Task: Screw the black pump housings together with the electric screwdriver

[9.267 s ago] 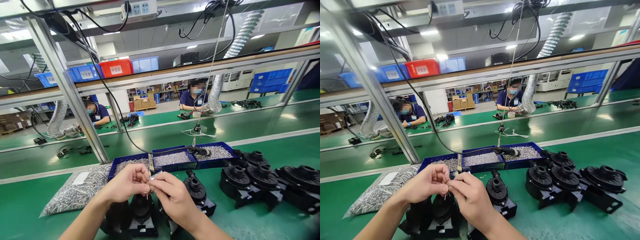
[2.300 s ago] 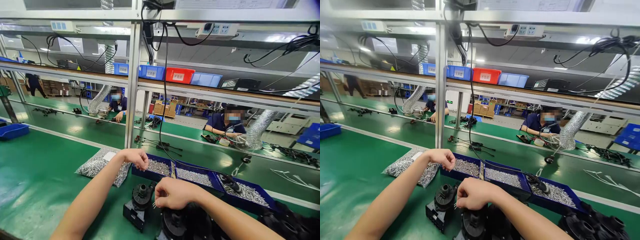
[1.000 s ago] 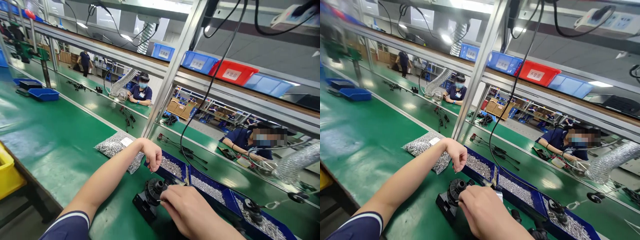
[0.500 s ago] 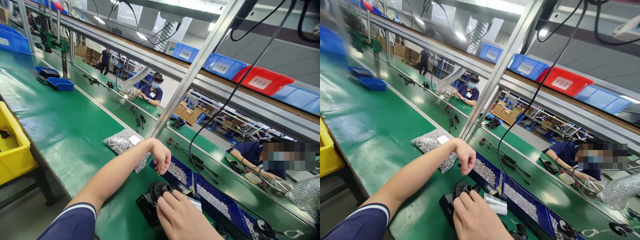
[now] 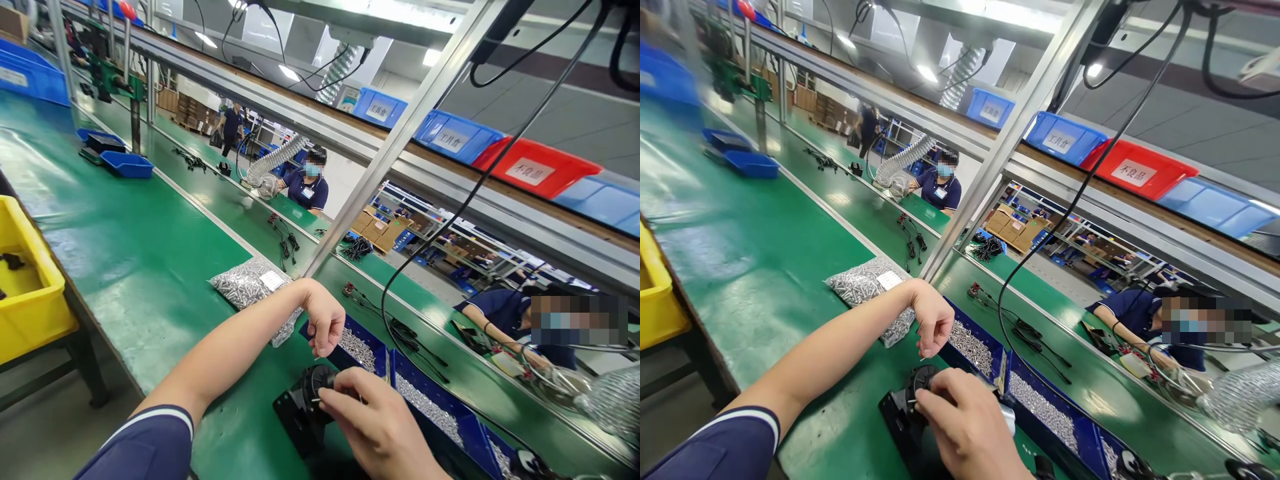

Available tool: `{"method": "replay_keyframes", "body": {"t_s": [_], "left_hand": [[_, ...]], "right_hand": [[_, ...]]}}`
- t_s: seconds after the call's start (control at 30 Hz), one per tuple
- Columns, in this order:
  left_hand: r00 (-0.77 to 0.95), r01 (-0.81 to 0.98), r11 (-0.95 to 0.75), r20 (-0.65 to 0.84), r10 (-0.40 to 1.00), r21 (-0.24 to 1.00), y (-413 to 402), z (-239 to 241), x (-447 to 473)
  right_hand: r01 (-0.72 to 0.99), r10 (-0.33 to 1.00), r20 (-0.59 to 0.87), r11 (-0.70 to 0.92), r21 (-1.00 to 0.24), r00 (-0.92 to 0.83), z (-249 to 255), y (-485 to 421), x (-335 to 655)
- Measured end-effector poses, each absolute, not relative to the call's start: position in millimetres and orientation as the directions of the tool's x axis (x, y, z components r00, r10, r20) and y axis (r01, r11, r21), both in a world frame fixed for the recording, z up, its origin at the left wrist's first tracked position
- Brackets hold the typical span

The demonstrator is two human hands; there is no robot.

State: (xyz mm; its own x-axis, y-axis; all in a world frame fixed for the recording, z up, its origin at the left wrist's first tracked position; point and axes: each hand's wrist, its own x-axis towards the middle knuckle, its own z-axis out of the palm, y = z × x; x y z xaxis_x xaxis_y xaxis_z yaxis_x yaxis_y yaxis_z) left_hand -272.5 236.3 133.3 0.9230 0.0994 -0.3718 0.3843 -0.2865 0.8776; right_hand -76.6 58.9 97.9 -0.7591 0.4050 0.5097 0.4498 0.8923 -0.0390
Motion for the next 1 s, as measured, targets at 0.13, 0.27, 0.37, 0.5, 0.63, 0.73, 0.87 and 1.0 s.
{"method": "replay_keyframes", "body": {"t_s": [0.13, 0.27, 0.37, 0.5, 0.63, 0.73, 0.87, 1.0], "left_hand": [[0.899, 0.415, -0.346, -0.438, 0.012, 0.841, 244, 123, -266], [0.819, 0.493, -0.387, -0.566, -0.097, 0.779, 257, 110, -255], [0.792, 0.503, -0.39, -0.592, -0.148, 0.771, 266, 102, -250], [0.799, 0.469, -0.411, -0.574, -0.179, 0.782, 268, 97, -248], [0.793, 0.509, -0.437, -0.601, -0.095, 0.741, 264, 99, -251], [0.814, 0.524, -0.43, -0.58, -0.002, 0.736, 256, 106, -258], [0.837, 0.529, -0.416, -0.535, 0.113, 0.74, 232, 122, -257], [0.744, 0.584, -0.636, -0.646, 0.171, 0.504, 206, 126, -239]], "right_hand": [[0.509, 0.544, 0.536, 0.83, -0.228, -0.646, 110, 70, -55], [0.533, 0.545, 0.524, 0.824, -0.191, -0.655, 114, 83, -36], [0.536, 0.542, 0.513, 0.826, -0.177, -0.666, 115, 86, -29], [0.529, 0.529, 0.546, 0.83, -0.175, -0.65, 118, 85, -30], [0.545, 0.555, 0.54, 0.814, -0.198, -0.632, 123, 84, -32], [0.554, 0.581, 0.532, 0.799, -0.232, -0.616, 128, 85, -30], [0.606, 0.666, 0.478, 0.737, -0.3, -0.573, 140, 84, -29], [0.728, 0.797, 0.295, 0.602, -0.327, -0.527, 153, 80, -33]]}}
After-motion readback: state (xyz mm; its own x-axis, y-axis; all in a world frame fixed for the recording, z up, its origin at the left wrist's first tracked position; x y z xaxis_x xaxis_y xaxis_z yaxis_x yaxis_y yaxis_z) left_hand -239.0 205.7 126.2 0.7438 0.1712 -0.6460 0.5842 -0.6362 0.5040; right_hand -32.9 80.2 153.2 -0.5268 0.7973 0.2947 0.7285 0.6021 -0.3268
